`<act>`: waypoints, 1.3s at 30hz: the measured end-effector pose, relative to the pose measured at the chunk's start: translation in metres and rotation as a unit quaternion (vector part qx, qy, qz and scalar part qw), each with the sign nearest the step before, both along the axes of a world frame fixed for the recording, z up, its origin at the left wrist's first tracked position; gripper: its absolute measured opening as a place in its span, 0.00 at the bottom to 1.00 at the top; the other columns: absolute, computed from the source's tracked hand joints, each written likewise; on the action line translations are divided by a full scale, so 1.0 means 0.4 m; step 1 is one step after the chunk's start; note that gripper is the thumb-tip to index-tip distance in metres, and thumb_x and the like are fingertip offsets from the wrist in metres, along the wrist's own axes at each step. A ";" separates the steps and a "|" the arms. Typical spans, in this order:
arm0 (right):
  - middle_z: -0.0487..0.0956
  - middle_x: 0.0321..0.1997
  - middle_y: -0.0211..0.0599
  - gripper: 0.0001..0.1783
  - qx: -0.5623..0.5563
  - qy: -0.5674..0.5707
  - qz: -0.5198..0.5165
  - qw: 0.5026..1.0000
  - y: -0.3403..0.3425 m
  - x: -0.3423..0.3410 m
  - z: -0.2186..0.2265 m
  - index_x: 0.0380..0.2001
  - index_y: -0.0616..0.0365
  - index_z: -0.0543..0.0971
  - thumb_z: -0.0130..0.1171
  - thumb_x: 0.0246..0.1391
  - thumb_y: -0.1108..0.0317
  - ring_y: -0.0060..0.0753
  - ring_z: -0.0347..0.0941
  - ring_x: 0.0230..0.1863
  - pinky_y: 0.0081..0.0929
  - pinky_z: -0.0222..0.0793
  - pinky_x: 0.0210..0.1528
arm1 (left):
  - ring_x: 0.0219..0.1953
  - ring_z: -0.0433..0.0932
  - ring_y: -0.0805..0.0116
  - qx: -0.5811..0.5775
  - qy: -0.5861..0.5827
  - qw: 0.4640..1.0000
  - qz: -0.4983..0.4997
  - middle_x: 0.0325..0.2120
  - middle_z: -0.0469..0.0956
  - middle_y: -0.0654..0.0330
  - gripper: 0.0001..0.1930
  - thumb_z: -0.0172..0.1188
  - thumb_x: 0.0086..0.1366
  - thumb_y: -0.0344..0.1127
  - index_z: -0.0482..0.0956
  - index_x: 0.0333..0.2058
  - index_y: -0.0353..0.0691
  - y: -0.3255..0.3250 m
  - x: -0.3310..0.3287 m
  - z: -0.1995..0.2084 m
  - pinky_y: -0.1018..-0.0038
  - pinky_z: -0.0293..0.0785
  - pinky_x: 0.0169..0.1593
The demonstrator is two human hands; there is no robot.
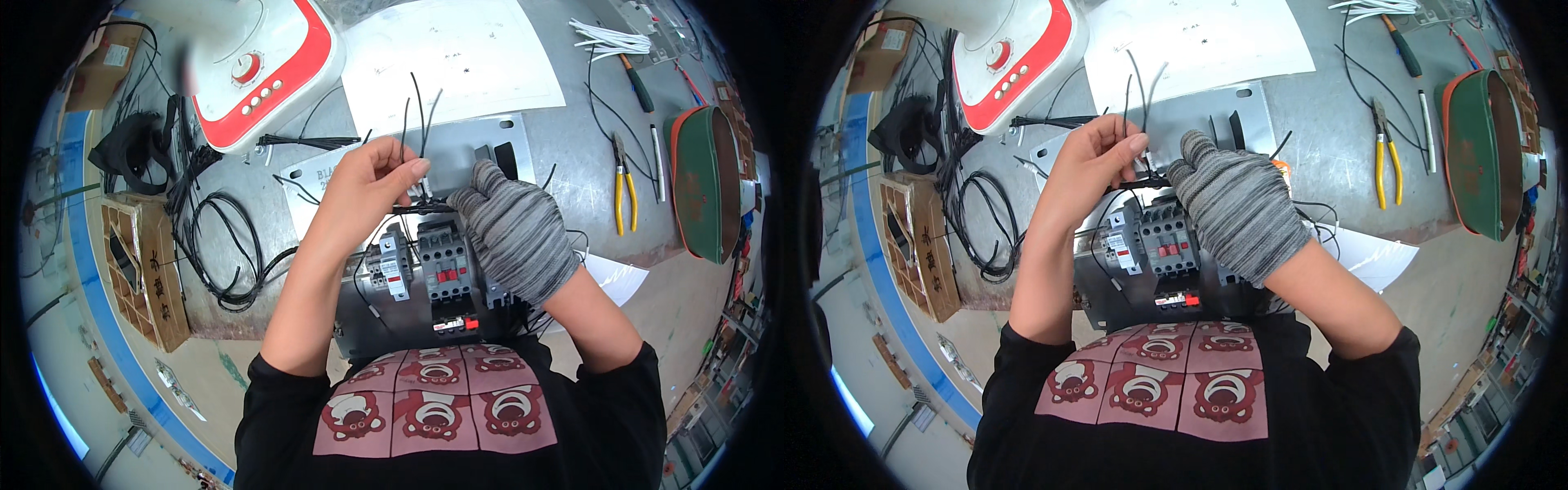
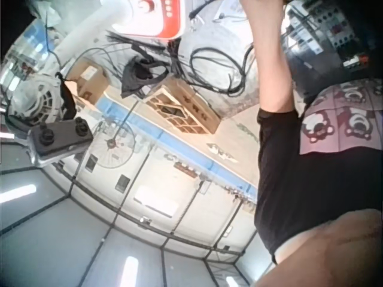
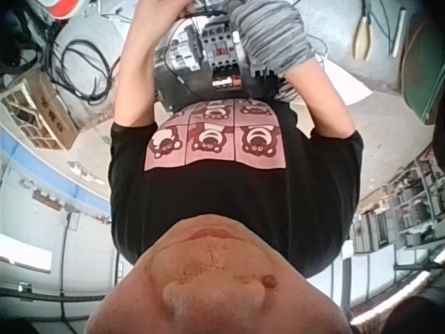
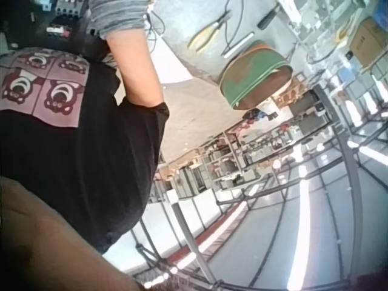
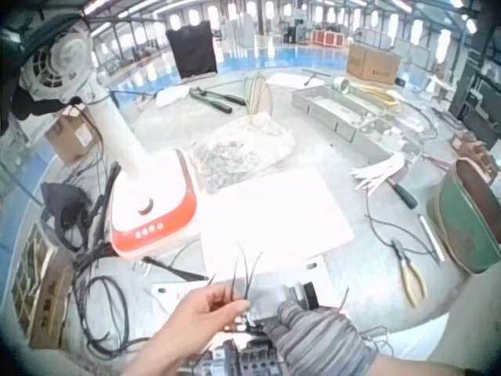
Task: The person labels wires with a marker, then uses pliers to strip and insert wires into terminal blocks on an electrical panel. They lift the panel to inspect the underside and continue connecting wires.
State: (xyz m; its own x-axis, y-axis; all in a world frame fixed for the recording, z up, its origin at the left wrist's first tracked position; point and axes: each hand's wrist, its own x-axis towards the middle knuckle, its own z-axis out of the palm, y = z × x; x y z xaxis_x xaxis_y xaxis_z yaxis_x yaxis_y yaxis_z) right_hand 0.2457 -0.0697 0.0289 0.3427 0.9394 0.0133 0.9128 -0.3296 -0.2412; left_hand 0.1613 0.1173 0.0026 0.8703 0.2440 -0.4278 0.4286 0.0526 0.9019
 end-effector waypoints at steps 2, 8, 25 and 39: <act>0.75 0.42 0.48 0.10 -0.008 0.006 -0.003 1.000 0.002 0.001 0.007 0.34 0.56 0.79 0.55 0.50 0.66 0.39 0.77 0.30 0.32 0.75 0.31 | 0.24 0.72 0.82 -0.001 0.004 1.000 -0.003 0.23 0.74 0.69 0.08 0.58 0.64 0.35 0.74 0.31 0.37 0.004 0.001 -0.010 0.84 0.65 0.27; 0.75 0.43 0.49 0.10 -0.007 0.018 0.000 1.000 0.003 0.003 0.003 0.35 0.56 0.79 0.56 0.50 0.66 0.40 0.77 0.30 0.33 0.75 0.31 | 0.29 0.78 0.77 -0.039 -0.013 0.999 0.031 0.26 0.76 0.63 0.07 0.56 0.65 0.32 0.74 0.32 0.33 0.020 -0.027 -0.011 0.81 0.73 0.33; 0.75 0.40 0.43 0.11 0.001 0.006 0.003 1.000 0.004 0.003 0.001 0.36 0.56 0.81 0.57 0.49 0.66 0.37 0.77 0.31 0.31 0.75 0.32 | 0.34 0.80 0.74 -0.097 -0.037 0.994 0.044 0.34 0.81 0.54 0.08 0.55 0.62 0.21 0.73 0.40 0.31 0.026 -0.037 0.007 0.79 0.76 0.41; 0.76 0.43 0.47 0.10 0.021 0.001 -0.006 1.000 0.000 0.002 -0.001 0.35 0.53 0.81 0.58 0.49 0.67 0.39 0.78 0.33 0.31 0.76 0.34 | 0.31 0.80 0.74 -0.040 -0.008 0.998 0.048 0.26 0.81 0.56 0.12 0.59 0.58 0.20 0.71 0.42 0.28 0.012 -0.038 0.009 0.80 0.75 0.35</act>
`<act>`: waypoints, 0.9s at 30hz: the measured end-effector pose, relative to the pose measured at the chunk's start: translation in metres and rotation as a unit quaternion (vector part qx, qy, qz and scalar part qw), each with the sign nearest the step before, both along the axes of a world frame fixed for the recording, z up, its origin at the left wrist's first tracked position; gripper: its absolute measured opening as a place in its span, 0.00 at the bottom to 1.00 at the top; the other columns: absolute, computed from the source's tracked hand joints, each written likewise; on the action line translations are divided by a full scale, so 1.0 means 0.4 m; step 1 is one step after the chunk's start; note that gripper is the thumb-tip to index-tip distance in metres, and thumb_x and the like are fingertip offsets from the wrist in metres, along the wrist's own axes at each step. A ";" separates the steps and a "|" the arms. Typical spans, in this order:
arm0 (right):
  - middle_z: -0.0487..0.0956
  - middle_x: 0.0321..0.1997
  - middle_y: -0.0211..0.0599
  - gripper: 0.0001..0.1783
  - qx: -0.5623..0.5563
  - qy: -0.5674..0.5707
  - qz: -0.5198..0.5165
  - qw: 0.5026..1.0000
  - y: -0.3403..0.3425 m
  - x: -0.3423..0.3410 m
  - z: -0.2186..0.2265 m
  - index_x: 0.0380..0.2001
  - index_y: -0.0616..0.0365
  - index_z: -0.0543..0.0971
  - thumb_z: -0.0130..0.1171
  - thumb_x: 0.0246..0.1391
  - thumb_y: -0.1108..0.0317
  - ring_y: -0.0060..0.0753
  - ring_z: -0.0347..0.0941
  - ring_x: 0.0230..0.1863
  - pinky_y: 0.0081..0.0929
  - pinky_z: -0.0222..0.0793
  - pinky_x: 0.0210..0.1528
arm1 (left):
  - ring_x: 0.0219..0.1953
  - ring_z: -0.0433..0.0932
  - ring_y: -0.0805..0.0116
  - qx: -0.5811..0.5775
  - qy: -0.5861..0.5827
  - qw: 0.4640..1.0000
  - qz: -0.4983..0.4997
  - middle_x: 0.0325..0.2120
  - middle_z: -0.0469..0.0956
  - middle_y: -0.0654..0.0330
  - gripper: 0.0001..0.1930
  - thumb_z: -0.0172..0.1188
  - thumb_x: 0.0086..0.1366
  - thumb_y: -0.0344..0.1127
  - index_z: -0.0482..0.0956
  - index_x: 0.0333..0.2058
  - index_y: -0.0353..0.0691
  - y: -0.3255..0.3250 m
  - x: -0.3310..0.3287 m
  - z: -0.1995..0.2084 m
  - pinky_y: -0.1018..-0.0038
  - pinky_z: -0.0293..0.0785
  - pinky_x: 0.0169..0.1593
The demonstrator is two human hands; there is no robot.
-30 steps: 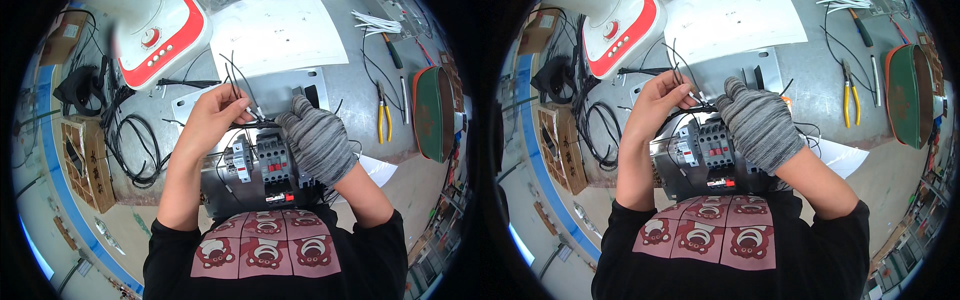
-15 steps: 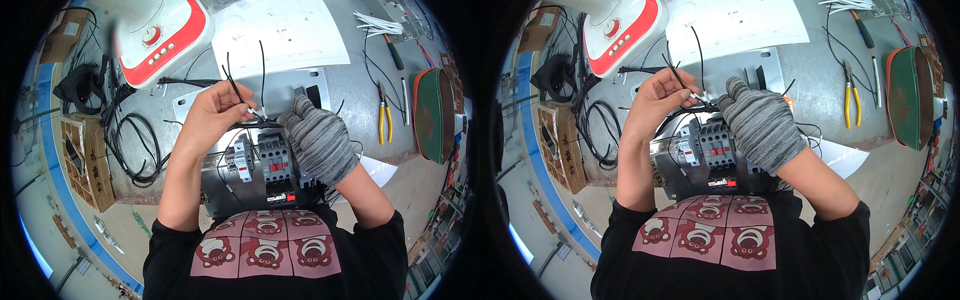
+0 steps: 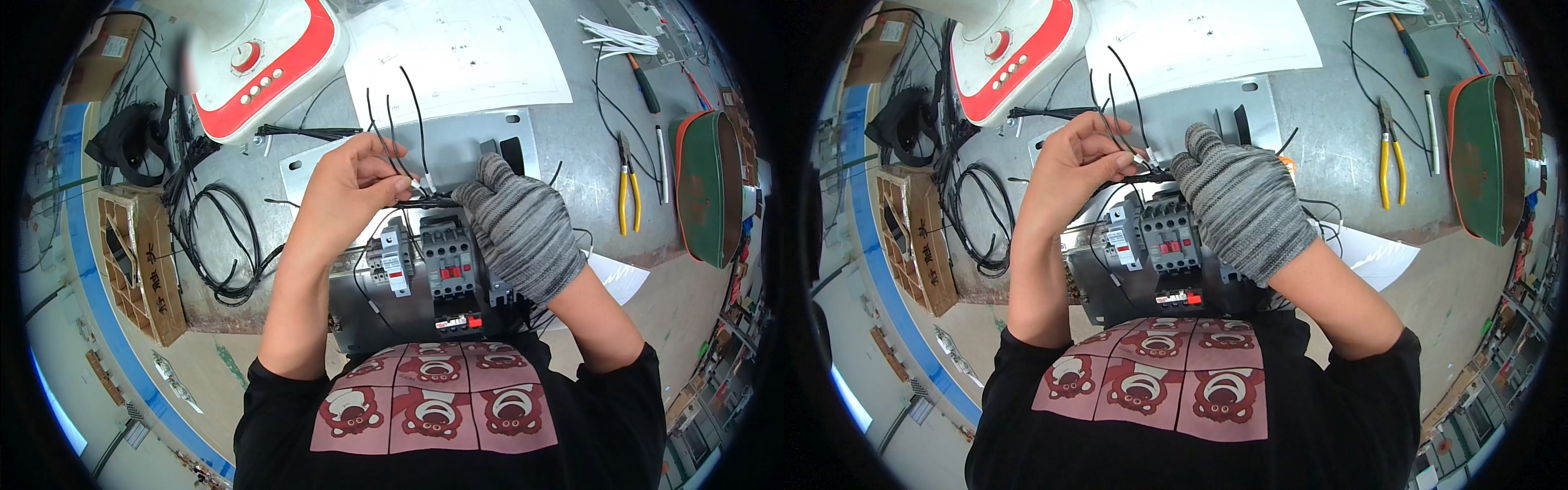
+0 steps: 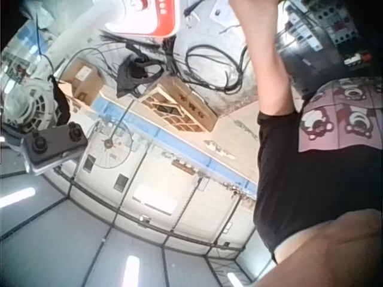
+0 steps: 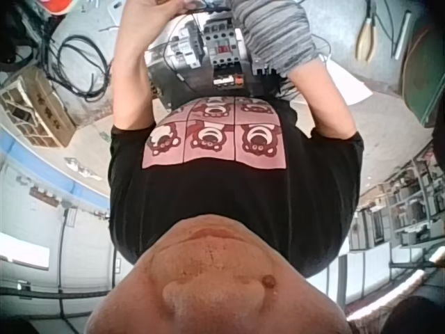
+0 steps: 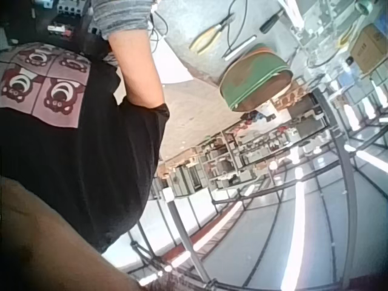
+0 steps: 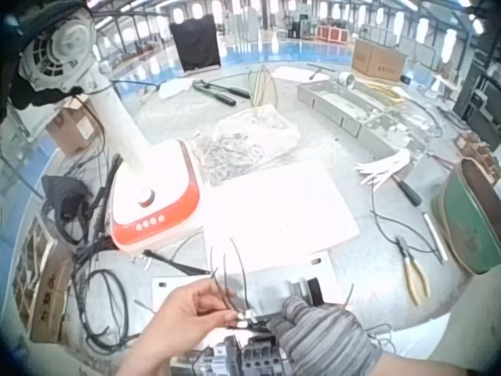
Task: The person labels wires with a marker, then uses pliers to strip and insert wires into terminal blocks on an electrical panel. They lift the panel to inspect the underside and continue connecting wires.
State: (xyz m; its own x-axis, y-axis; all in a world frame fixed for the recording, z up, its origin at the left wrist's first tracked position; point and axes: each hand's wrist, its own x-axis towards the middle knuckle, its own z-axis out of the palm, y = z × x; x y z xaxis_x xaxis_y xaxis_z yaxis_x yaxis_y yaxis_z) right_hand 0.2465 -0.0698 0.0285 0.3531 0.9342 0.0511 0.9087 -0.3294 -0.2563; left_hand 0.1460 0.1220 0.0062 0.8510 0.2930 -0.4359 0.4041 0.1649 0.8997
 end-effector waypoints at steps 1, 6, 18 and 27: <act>0.76 0.44 0.48 0.10 -0.006 0.010 0.000 1.000 0.001 0.000 0.003 0.36 0.53 0.81 0.58 0.49 0.67 0.39 0.79 0.33 0.31 0.76 0.35 | 0.31 0.80 0.74 -0.007 -0.005 1.000 0.004 0.26 0.81 0.55 0.13 0.59 0.58 0.20 0.71 0.42 0.28 0.003 0.000 0.000 0.80 0.75 0.35; 0.76 0.44 0.49 0.10 -0.027 0.004 -0.001 1.000 0.005 -0.001 0.001 0.35 0.53 0.81 0.58 0.49 0.67 0.41 0.78 0.33 0.32 0.76 0.35 | 0.34 0.80 0.73 -0.030 -0.032 0.999 0.020 0.29 0.80 0.56 0.16 0.62 0.58 0.24 0.69 0.44 0.32 0.002 -0.002 -0.021 0.80 0.75 0.38; 0.76 0.45 0.45 0.13 -0.109 -0.014 0.045 0.993 0.035 -0.002 0.037 0.39 0.56 0.77 0.55 0.47 0.71 0.40 0.78 0.35 0.34 0.74 0.36 | 0.27 0.73 0.76 0.107 -0.016 0.994 0.003 0.28 0.77 0.63 0.24 0.60 0.54 0.22 0.61 0.48 0.35 -0.058 -0.005 -0.010 0.80 0.69 0.32; 0.76 0.36 0.42 0.10 -0.264 -0.042 0.115 0.957 0.103 0.009 0.036 0.34 0.61 0.78 0.58 0.45 0.72 0.35 0.79 0.33 0.32 0.74 0.29 | 0.28 0.79 0.62 0.246 -0.025 0.967 -0.065 0.24 0.79 0.61 0.19 0.63 0.50 0.23 0.68 0.41 0.38 -0.060 -0.019 -0.046 0.69 0.65 0.44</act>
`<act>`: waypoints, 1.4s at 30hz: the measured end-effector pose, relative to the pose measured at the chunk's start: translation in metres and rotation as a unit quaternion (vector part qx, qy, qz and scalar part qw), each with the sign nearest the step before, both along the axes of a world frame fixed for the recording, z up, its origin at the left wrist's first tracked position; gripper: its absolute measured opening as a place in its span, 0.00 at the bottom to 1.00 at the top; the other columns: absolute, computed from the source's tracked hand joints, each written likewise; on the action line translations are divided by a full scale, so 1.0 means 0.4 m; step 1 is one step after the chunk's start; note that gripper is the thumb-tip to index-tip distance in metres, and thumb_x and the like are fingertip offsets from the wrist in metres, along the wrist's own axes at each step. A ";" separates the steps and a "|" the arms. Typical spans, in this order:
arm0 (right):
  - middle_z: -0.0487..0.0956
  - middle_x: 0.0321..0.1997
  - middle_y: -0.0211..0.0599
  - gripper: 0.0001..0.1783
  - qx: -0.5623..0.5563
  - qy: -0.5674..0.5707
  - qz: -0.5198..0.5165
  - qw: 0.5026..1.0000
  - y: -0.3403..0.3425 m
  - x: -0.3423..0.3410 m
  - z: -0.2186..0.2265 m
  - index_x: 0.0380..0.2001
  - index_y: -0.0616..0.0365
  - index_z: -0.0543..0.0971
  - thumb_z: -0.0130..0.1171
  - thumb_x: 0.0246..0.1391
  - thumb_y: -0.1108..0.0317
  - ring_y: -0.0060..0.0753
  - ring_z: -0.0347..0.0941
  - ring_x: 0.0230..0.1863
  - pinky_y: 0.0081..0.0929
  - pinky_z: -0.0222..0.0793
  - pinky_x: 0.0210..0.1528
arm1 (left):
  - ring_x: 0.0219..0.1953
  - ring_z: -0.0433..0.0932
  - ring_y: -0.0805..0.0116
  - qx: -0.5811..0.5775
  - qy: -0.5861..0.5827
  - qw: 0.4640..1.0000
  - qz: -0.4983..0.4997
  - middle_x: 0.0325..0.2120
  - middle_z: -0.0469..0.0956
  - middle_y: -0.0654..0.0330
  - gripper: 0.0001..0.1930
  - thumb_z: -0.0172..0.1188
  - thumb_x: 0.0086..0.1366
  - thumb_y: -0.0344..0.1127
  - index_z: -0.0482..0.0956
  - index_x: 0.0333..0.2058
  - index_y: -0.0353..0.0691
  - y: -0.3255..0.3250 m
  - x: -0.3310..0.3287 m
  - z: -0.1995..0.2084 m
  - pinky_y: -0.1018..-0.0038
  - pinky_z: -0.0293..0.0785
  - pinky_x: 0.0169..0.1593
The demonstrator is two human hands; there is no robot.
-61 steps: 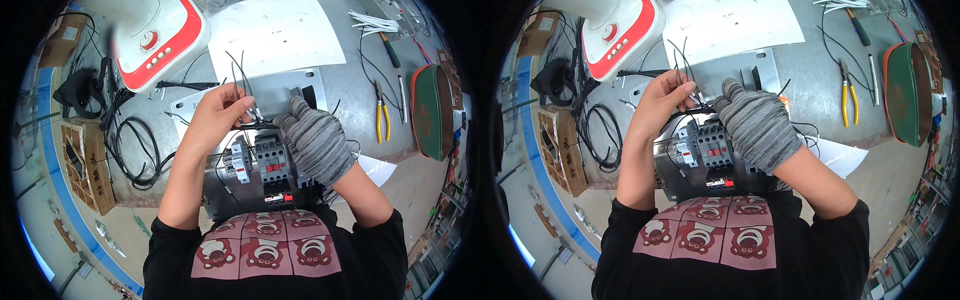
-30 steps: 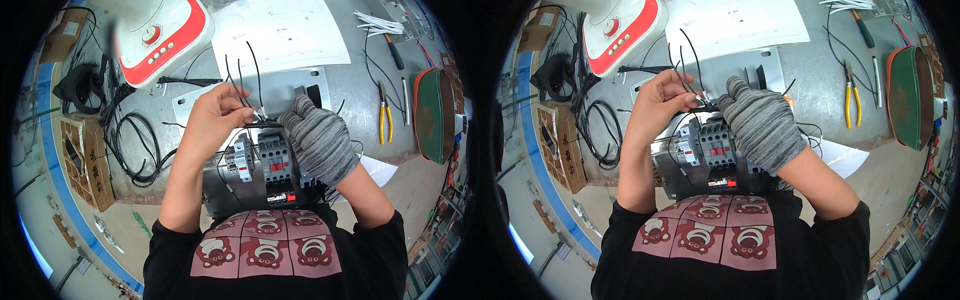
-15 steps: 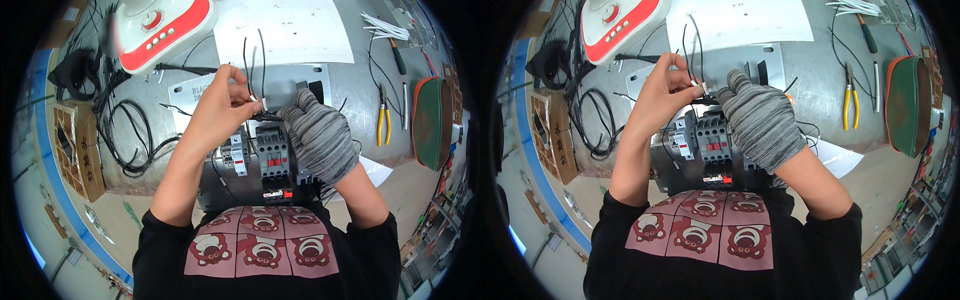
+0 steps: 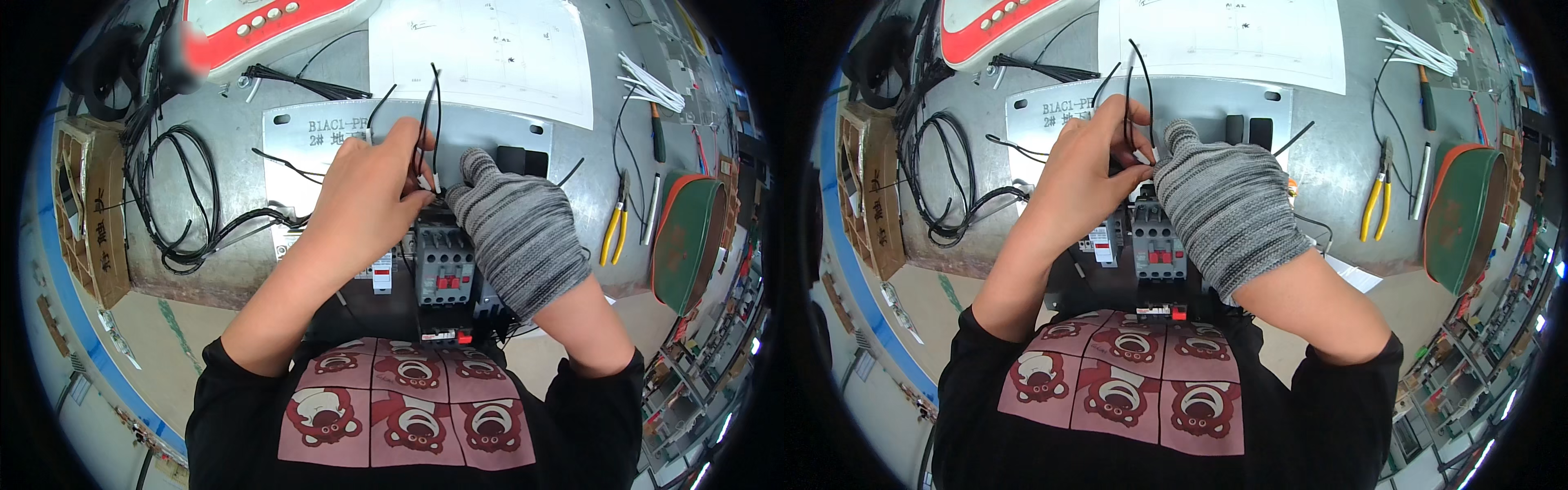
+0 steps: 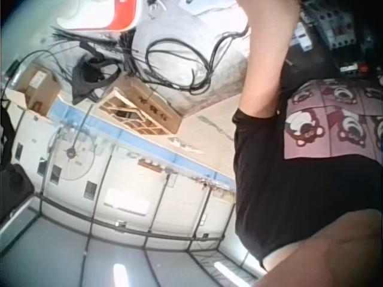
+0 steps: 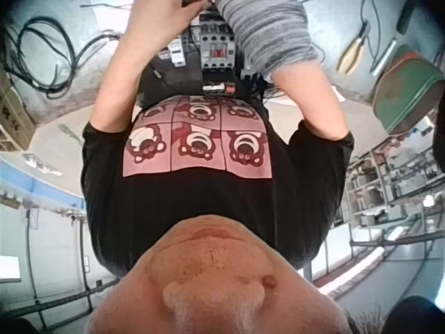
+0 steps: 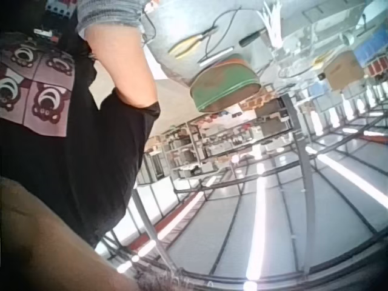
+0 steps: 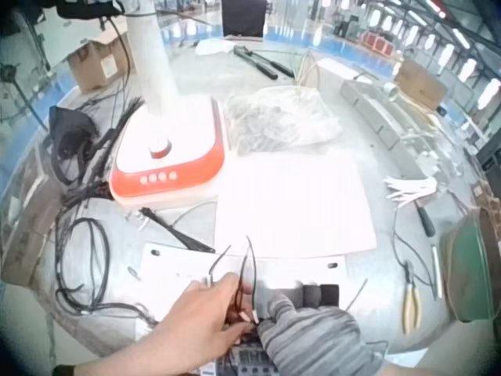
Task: The person labels wires with a marker, then uses pliers to strip and insert wires into terminal blocks on an electrical panel. They lift the panel to inspect the underside and continue connecting wires.
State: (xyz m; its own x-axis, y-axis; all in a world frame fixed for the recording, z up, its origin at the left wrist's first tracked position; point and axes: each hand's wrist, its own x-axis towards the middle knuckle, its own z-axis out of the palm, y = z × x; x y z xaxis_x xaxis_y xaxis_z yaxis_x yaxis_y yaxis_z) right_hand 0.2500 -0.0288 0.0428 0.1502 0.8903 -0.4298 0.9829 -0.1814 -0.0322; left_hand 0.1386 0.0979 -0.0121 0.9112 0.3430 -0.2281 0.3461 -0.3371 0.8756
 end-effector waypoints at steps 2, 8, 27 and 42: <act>0.77 0.36 0.41 0.11 0.001 0.007 0.009 1.000 0.003 0.007 0.003 0.35 0.60 0.77 0.57 0.45 0.72 0.36 0.80 0.32 0.33 0.74 0.28 | 0.29 0.78 0.62 0.022 -0.005 1.000 -0.002 0.24 0.79 0.62 0.20 0.64 0.50 0.23 0.68 0.41 0.39 0.001 -0.001 -0.011 0.68 0.63 0.46; 0.77 0.37 0.41 0.12 0.062 0.045 -0.008 0.997 -0.007 0.017 -0.007 0.37 0.56 0.78 0.56 0.46 0.72 0.39 0.79 0.35 0.34 0.74 0.33 | 0.28 0.78 0.61 0.019 -0.014 1.000 -0.006 0.23 0.78 0.60 0.21 0.65 0.50 0.23 0.66 0.42 0.39 0.010 -0.005 -0.019 0.70 0.66 0.41; 0.76 0.46 0.49 0.12 0.091 0.034 -0.052 0.994 -0.019 0.003 -0.010 0.36 0.54 0.80 0.54 0.47 0.70 0.43 0.77 0.35 0.36 0.73 0.37 | 0.27 0.77 0.65 -0.030 -0.032 0.999 -0.014 0.23 0.75 0.57 0.21 0.59 0.51 0.16 0.62 0.42 0.36 0.023 -0.002 -0.013 0.73 0.70 0.33; 0.75 0.45 0.46 0.14 0.114 0.050 -0.044 0.991 -0.032 0.015 -0.021 0.38 0.57 0.77 0.56 0.43 0.73 0.42 0.78 0.35 0.35 0.74 0.36 | 0.31 0.78 0.68 -0.023 -0.007 1.000 -0.007 0.27 0.80 0.57 0.22 0.57 0.58 0.24 0.63 0.51 0.33 0.044 -0.012 -0.014 0.75 0.71 0.38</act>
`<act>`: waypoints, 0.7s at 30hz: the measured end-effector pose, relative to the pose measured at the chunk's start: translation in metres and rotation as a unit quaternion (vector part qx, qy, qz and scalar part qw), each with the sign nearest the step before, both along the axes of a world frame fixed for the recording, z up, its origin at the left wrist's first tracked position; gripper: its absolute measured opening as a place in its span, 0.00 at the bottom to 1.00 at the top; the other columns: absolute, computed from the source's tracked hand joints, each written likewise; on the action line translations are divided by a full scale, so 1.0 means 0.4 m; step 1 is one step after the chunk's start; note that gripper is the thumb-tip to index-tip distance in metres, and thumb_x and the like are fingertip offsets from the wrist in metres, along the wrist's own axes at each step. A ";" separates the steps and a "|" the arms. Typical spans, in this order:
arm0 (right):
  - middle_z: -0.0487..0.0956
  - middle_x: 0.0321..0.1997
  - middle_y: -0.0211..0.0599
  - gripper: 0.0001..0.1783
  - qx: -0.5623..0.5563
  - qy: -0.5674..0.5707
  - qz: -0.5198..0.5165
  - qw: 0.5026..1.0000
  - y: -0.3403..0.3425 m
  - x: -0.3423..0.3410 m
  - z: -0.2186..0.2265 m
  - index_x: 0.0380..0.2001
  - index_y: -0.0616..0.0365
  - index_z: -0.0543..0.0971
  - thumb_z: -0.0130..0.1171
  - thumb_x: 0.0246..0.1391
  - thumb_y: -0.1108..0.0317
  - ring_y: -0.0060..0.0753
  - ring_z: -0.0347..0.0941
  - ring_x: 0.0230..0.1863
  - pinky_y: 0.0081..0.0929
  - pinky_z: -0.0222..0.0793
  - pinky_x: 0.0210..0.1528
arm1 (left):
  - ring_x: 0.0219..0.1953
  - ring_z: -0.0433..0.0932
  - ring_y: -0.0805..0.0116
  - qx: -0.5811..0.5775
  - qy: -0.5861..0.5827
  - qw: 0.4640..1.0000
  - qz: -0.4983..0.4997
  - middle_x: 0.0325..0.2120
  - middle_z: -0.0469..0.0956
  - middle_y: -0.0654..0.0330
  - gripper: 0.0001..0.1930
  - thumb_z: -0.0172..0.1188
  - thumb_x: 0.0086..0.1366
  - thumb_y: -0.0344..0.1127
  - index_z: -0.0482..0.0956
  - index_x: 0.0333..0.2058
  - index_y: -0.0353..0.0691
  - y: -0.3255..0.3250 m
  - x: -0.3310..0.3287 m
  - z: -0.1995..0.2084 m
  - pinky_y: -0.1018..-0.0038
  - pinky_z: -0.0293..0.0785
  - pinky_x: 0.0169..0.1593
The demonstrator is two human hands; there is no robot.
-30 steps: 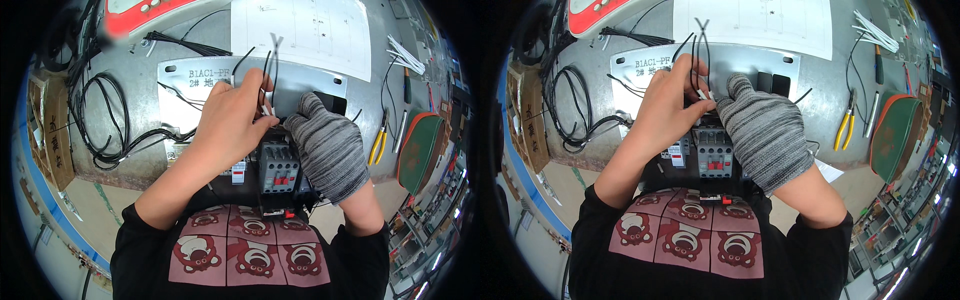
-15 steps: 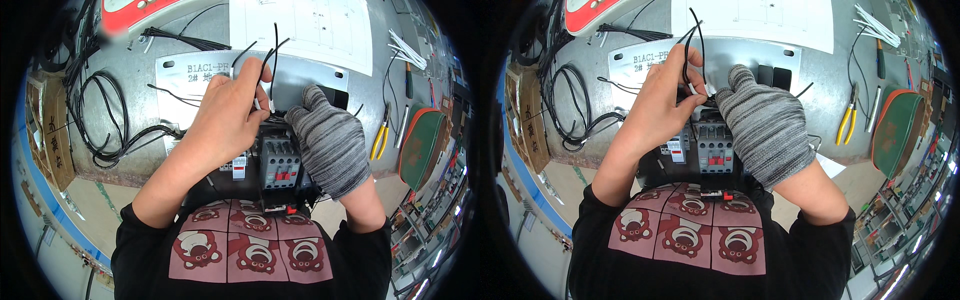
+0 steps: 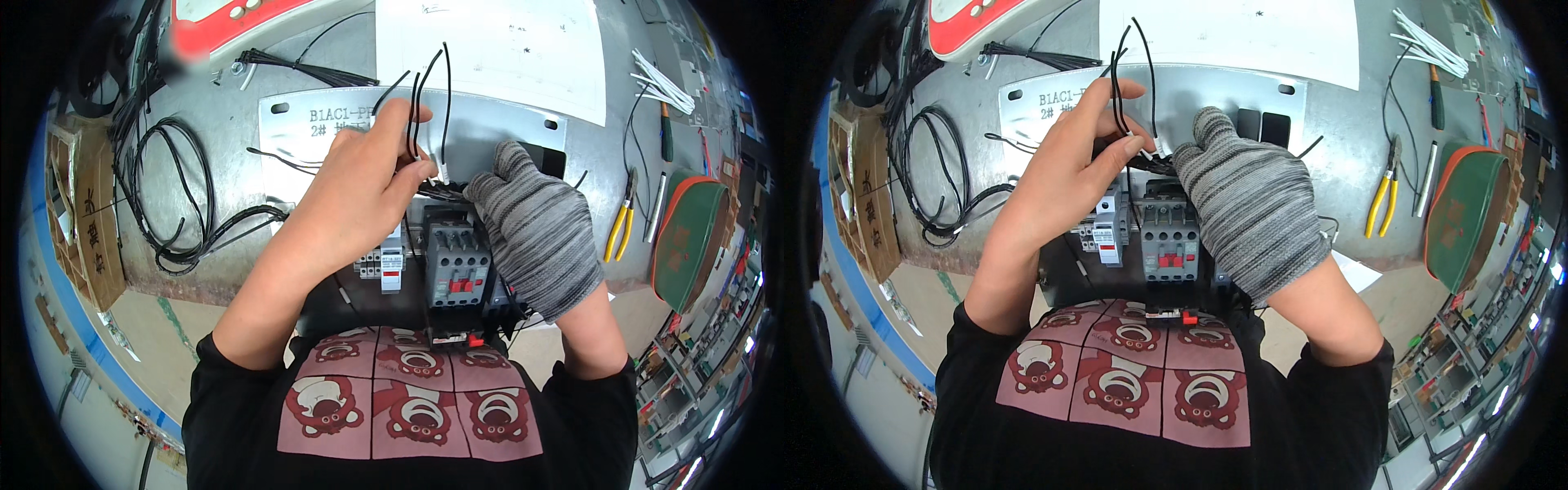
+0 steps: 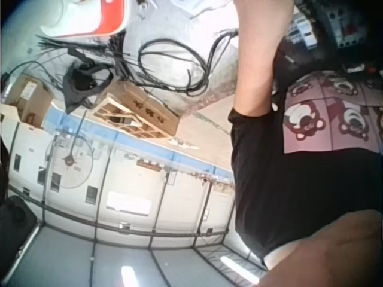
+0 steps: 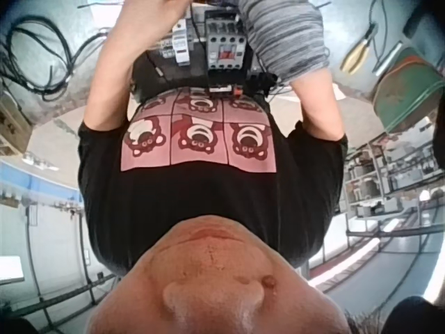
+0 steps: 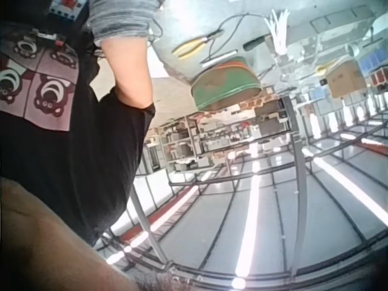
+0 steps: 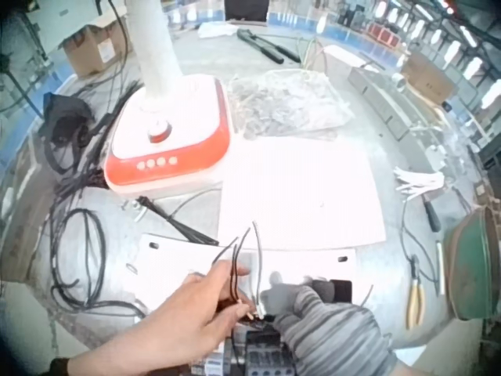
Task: The person labels wires with a marker, then uses pliers to strip and insert wires into terminal blocks on an electrical panel. They lift the panel to inspect the underside and continue connecting wires.
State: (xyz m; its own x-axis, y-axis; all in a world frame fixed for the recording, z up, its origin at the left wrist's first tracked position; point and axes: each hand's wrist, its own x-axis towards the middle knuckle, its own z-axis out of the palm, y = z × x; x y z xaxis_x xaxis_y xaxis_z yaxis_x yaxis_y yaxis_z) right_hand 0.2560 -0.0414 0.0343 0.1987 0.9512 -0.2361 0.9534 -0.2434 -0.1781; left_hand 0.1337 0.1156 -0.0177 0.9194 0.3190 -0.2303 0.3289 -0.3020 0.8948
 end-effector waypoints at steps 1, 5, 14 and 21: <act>0.75 0.45 0.47 0.14 -0.004 0.003 0.002 1.000 0.002 -0.001 0.003 0.38 0.57 0.77 0.56 0.43 0.73 0.42 0.78 0.35 0.35 0.74 0.36 | 0.30 0.78 0.68 0.008 0.017 1.000 0.000 0.26 0.79 0.57 0.22 0.58 0.57 0.23 0.63 0.50 0.34 -0.004 0.002 0.002 0.74 0.71 0.38; 0.75 0.47 0.47 0.14 -0.044 0.065 -0.029 0.997 0.012 0.001 0.012 0.38 0.57 0.77 0.56 0.44 0.73 0.41 0.78 0.36 0.35 0.74 0.36 | 0.28 0.77 0.66 0.014 0.019 0.999 0.025 0.24 0.79 0.58 0.24 0.61 0.54 0.21 0.65 0.49 0.35 -0.031 0.009 0.004 0.73 0.71 0.35; 0.75 0.43 0.46 0.13 -0.012 0.013 0.010 1.000 0.008 0.008 0.004 0.39 0.57 0.77 0.54 0.46 0.72 0.41 0.78 0.35 0.34 0.74 0.36 | 0.28 0.76 0.66 -0.030 0.006 0.999 0.037 0.25 0.78 0.60 0.26 0.63 0.50 0.20 0.67 0.48 0.38 -0.037 0.011 -0.001 0.73 0.71 0.35; 0.75 0.38 0.44 0.11 -0.068 -0.006 0.017 0.998 0.024 -0.004 0.016 0.36 0.57 0.78 0.55 0.47 0.72 0.40 0.78 0.34 0.33 0.74 0.34 | 0.29 0.70 0.66 0.064 0.014 0.998 0.012 0.25 0.76 0.65 0.25 0.66 0.49 0.24 0.69 0.47 0.41 -0.048 0.014 0.010 0.70 0.67 0.42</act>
